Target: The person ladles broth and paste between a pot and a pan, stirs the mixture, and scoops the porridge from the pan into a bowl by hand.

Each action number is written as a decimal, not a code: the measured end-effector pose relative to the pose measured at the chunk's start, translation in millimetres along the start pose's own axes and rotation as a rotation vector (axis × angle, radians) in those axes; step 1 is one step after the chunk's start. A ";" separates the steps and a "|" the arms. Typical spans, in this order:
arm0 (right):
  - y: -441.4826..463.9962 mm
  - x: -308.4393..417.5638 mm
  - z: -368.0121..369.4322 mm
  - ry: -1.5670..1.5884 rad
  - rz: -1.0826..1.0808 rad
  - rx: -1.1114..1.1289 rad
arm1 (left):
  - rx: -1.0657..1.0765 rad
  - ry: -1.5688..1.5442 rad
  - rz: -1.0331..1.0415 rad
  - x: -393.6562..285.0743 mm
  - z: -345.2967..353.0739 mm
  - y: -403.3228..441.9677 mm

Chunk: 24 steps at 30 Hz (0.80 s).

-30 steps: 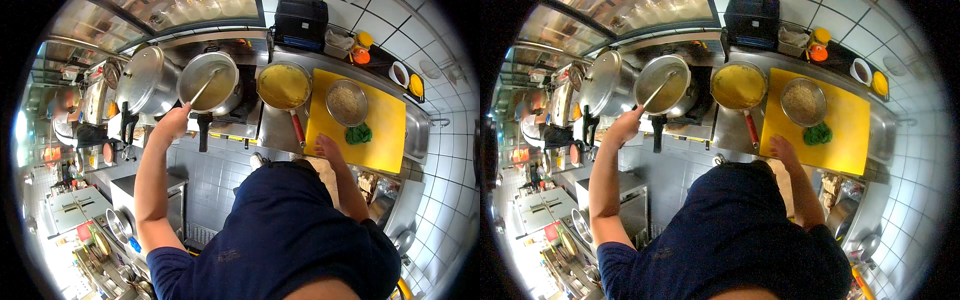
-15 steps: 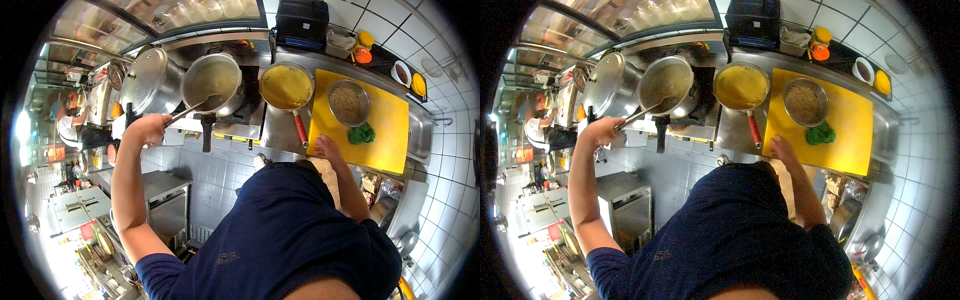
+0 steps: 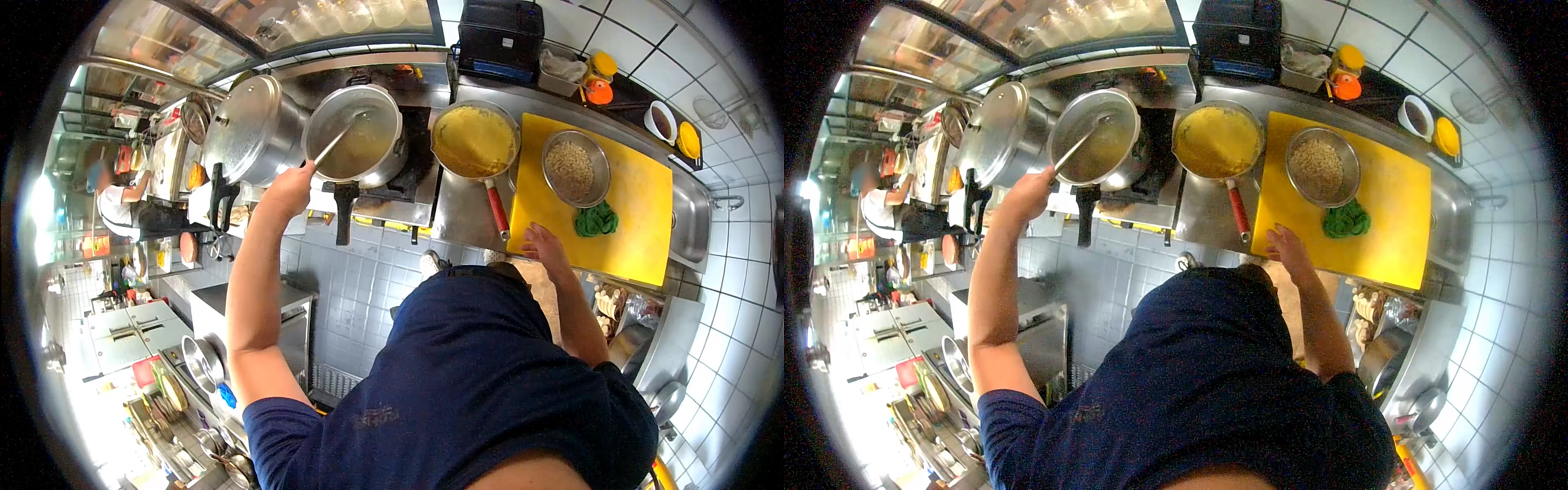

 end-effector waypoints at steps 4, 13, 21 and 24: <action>-4.3 13.4 8.0 -0.031 0.021 0.003 | 0.028 -0.039 0.030 -11.4 0.8 -11.2; 3.2 13.5 12.9 -0.081 -0.018 0.031 | 0.248 0.027 0.007 -10.4 -35.4 -55.9; -3.0 9.1 9.2 -0.022 -0.024 0.025 | 0.162 0.208 -0.021 27.5 -35.9 -45.2; -3.7 4.6 4.5 -0.016 -0.026 0.015 | 0.132 0.276 -0.041 25.9 -22.7 -35.0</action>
Point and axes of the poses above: each hand's wrist, its own y-axis towards the middle knuckle, its own z-axis out of the palm, x = y × z, the point moved 9 cm from there along y, towards the middle knuckle, and after that the axes turned 2 degrees about -y, right-handed, at the moved point
